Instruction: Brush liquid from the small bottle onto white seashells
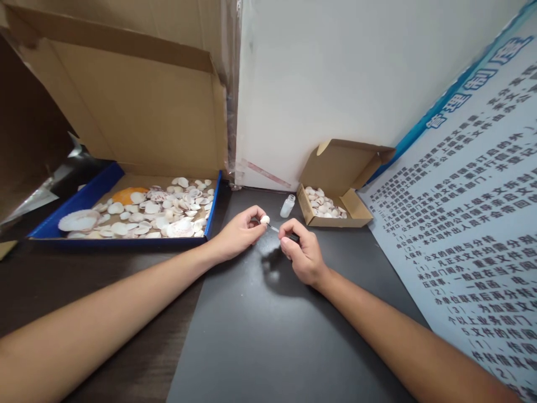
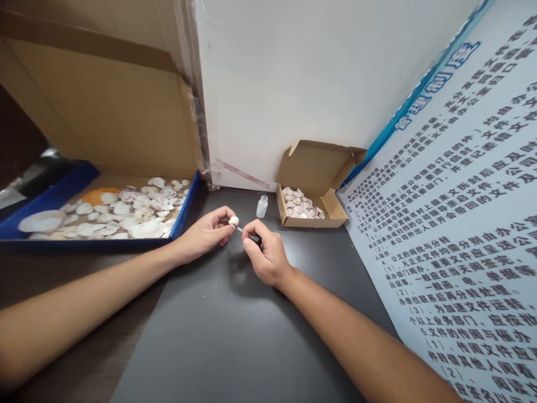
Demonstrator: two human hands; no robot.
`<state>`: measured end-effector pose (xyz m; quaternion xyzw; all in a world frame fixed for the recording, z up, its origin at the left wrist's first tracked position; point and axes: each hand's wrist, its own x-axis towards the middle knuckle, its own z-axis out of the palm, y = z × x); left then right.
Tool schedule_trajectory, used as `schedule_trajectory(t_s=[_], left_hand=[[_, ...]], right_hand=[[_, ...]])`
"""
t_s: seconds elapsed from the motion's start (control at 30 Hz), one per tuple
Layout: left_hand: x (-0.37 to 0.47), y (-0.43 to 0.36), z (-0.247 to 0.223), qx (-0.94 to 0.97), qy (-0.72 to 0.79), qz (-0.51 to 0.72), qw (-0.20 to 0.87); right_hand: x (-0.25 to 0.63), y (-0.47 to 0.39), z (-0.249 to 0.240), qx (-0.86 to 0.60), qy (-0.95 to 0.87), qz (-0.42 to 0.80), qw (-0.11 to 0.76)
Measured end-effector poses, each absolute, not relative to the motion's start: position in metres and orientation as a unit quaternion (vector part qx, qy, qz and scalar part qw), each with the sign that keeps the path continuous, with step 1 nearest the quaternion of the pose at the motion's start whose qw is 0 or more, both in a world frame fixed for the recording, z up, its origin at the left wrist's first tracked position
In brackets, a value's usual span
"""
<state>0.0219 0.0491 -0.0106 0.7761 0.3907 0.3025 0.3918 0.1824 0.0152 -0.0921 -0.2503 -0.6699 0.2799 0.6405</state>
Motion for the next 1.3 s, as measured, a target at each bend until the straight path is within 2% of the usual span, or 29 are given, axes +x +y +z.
schedule_trajectory(t_s=[0.13, 0.27, 0.5, 0.63, 1.3], left_hand=[[0.023, 0.047, -0.009, 0.784, 0.384, 0.301, 0.383], [0.024, 0.047, -0.009, 0.790, 0.383, 0.301, 0.373], [0.024, 0.046, -0.009, 0.794, 0.382, 0.299, 0.365], [0.024, 0.046, -0.009, 0.794, 0.380, 0.300, 0.369], [0.024, 0.046, -0.009, 0.788, 0.389, 0.298, 0.374]], right_hand=[[0.179, 0.019, -0.097, -0.235, -0.655, 0.314, 0.646], [0.180, 0.018, -0.092, -0.267, -0.624, 0.282, 0.678], [0.184, 0.015, -0.083, -0.308, -0.660, 0.223, 0.648], [0.184, 0.015, -0.084, -0.273, -0.692, 0.199, 0.637], [0.184, 0.015, -0.084, -0.288, -0.696, 0.189, 0.630]])
